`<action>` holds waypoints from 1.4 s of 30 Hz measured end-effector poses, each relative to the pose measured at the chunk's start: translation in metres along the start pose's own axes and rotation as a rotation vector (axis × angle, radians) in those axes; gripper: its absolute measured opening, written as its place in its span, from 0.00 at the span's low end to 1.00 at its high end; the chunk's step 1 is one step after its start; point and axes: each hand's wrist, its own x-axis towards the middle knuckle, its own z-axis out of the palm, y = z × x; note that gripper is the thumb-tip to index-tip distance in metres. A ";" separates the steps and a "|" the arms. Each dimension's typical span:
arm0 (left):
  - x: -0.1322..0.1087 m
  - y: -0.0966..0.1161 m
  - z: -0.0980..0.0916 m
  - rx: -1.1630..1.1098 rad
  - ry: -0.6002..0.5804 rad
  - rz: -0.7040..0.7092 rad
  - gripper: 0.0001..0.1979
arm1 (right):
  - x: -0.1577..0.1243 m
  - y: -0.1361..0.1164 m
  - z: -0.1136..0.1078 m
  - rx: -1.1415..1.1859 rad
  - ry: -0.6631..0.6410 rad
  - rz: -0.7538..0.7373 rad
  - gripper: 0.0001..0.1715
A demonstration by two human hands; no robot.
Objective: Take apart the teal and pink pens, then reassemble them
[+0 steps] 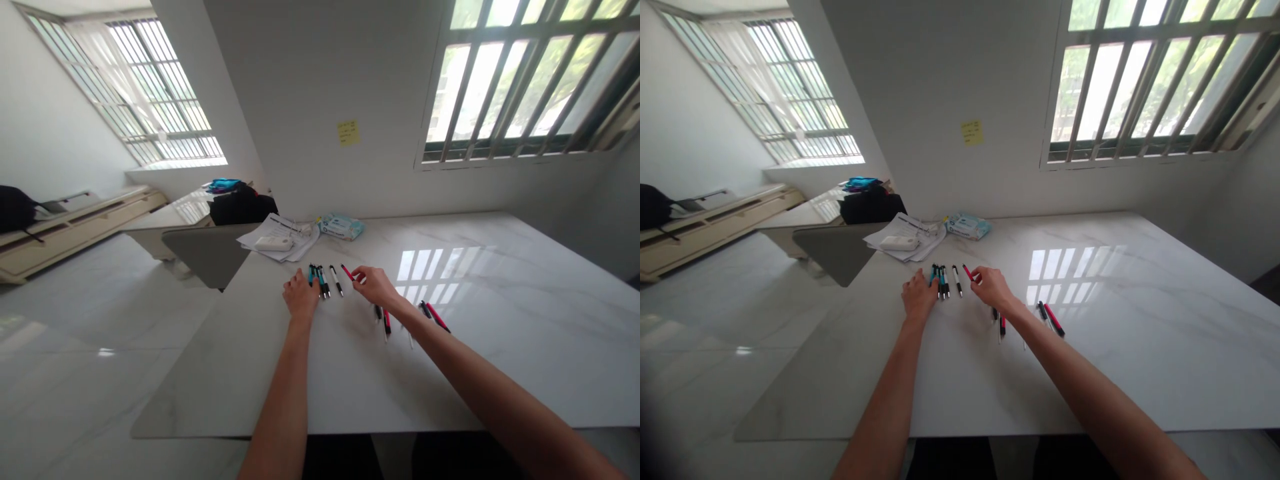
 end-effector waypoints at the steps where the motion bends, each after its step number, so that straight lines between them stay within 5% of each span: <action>1: 0.000 -0.002 0.002 0.001 -0.020 0.018 0.30 | 0.004 -0.004 0.007 -0.022 -0.007 0.012 0.13; 12: 0.000 0.007 0.006 -0.215 -0.121 0.129 0.24 | 0.015 -0.030 0.044 -0.011 -0.070 0.059 0.16; 28: -0.005 0.017 0.006 -0.231 -0.079 0.226 0.20 | 0.012 -0.012 0.027 0.084 -0.201 -0.118 0.20; 38: -0.011 0.034 -0.002 -0.226 -0.036 0.316 0.18 | -0.029 0.033 -0.059 0.044 -0.150 -0.293 0.31; 42: -0.025 0.049 -0.003 -0.314 -0.030 0.462 0.17 | -0.051 0.048 -0.075 -0.012 -0.159 -0.353 0.40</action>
